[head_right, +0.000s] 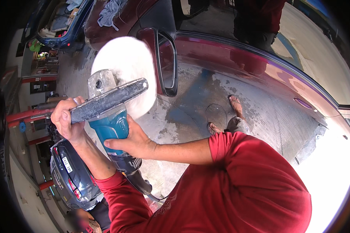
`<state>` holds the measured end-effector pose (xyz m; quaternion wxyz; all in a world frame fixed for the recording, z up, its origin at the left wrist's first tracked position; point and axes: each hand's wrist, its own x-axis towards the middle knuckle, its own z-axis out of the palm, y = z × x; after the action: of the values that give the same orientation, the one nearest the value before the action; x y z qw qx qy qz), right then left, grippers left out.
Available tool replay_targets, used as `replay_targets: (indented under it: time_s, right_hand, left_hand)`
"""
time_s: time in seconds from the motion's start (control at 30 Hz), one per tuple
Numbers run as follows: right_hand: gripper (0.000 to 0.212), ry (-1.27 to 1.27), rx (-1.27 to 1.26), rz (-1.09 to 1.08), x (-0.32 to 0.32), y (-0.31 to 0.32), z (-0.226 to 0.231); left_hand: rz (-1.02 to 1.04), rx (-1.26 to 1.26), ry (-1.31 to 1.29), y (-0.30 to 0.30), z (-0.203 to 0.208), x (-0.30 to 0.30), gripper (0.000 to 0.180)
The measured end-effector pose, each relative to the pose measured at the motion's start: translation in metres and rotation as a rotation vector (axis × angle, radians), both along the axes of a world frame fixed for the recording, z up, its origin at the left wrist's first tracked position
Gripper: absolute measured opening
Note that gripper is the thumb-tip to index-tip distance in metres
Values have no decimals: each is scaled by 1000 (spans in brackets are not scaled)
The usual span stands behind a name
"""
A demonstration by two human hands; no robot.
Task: The person uses a rotary polisher with a buffing pad to polish the side mirror and adjacent door panel of a maroon car. The person moves the tool across the curved surfaces and briefly wipes the area with a cloth.
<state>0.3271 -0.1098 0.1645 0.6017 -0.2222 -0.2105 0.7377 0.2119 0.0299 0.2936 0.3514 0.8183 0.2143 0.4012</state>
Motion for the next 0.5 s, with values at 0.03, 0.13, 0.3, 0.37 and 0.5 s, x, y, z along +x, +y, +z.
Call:
replay_targets:
  time_s: [0.03,0.13,0.3,0.37,0.5]
  right_hand:
    - [97,-18,22,27,-1,2,-7]
    - [102,-194,41,-9,-8,-3,-22]
    - [107,-511,119,99,21,-26,-58]
    - [106,-616,178,140,38,-32,-75]
    - [101,-797,283,280,69,-43,-104]
  left_hand:
    - [54,27,-28,-1,-4,-4,50]
    - [38,20,-105,-10,-18,-20,50]
    - [45,8,-239,-60,-77,-41,55]
    - [126,0,-293,-86,-106,-45,58]
    - [243,4,-286,-135,-156,-47,64]
